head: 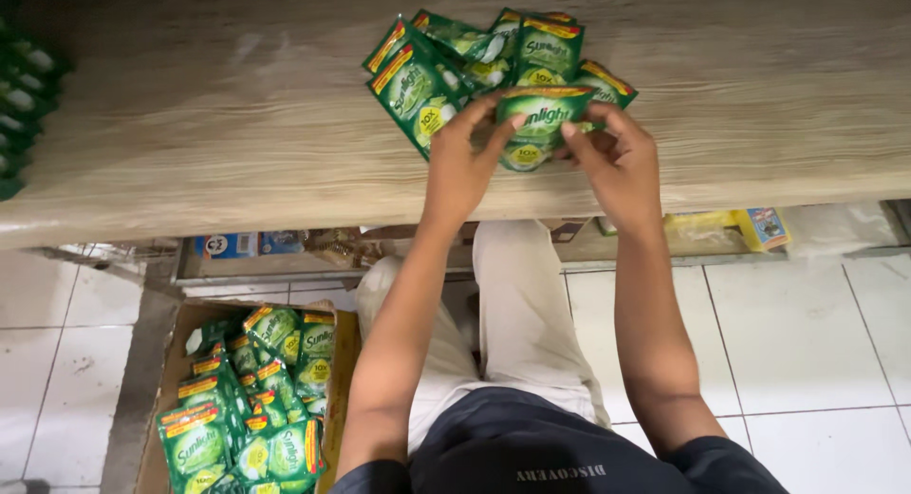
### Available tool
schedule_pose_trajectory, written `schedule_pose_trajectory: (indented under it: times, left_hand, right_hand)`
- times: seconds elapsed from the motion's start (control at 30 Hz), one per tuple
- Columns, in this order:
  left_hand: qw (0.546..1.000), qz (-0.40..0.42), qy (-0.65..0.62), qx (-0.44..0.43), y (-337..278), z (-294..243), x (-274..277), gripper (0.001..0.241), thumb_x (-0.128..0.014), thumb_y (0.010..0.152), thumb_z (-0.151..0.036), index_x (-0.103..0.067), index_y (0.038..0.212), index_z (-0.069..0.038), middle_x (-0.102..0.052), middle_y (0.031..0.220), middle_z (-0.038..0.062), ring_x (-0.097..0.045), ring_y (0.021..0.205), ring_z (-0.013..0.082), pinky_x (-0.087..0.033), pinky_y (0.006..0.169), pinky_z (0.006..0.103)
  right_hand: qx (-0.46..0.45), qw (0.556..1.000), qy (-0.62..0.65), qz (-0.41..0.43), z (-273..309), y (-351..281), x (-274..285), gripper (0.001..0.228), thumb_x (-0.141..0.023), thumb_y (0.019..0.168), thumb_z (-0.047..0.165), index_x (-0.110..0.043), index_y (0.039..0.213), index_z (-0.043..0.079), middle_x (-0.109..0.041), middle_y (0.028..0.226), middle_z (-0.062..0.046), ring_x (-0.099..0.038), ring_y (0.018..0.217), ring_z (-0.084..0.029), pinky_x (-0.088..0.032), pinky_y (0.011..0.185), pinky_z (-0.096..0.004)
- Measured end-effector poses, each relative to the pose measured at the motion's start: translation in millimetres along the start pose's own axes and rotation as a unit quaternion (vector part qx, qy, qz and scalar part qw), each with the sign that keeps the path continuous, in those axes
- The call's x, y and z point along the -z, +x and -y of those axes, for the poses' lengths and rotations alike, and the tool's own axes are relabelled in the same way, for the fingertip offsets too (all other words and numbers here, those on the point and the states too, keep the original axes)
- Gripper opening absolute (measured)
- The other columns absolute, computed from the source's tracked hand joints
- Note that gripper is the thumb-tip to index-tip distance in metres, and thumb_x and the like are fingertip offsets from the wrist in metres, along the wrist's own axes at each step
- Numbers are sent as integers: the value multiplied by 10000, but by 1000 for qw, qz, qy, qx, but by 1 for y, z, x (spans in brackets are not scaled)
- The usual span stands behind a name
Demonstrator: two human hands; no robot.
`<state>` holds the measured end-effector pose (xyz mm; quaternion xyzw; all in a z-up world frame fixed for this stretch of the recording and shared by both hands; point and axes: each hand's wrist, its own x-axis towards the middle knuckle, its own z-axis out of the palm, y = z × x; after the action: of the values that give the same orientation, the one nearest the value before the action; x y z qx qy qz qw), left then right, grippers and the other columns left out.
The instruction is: The person takes several soap packets from a cardboard box on the floor and places them onto a wooden shelf by hand.
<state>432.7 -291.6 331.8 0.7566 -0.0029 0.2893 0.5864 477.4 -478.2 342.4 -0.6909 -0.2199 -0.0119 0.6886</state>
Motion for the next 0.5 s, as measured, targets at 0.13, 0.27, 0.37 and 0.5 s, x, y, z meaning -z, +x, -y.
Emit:
schedule_pose_trajectory:
  times: [0.13,0.27,0.37,0.5]
  left_hand:
    - [995,39,87,-1,-12,23,-5,293,-805,964,-239,-692,1047,19,-681,803,109,-558,664,167,-501,641,350]
    - [999,16,46,23,-19,15,-8,300,-791,951,-243,-736,1115,3,-730,845,92,-590,685,143,-501,634,300]
    - [988,19,-123,94,-19,2,-5,362,-740,949,-282,-716,1175,1,-758,894,33,-669,738,62,-546,605,233]
    - [962,58,-187,190,-17,-8,5,421,-686,952,-306,-653,1260,-20,-745,883,2,-674,660,50,-572,531,232]
  right_hand:
    - [-11,972,-231,39,-23,-5,2,190,-784,988,162,-702,1002,-9,-664,805,-33,-575,677,-86,-443,599,-246]
    - [6,992,-125,12,-33,-10,-2,155,-770,988,161,-713,1028,22,-676,838,21,-566,712,-35,-437,619,-210]
    - [-34,999,2,-11,-30,-14,-2,149,-758,1019,180,-726,1043,36,-663,847,37,-521,720,-16,-394,623,-200]
    - [-118,988,79,-58,-22,-15,-4,188,-730,1023,232,-687,959,60,-632,787,32,-519,607,-15,-377,493,-198]
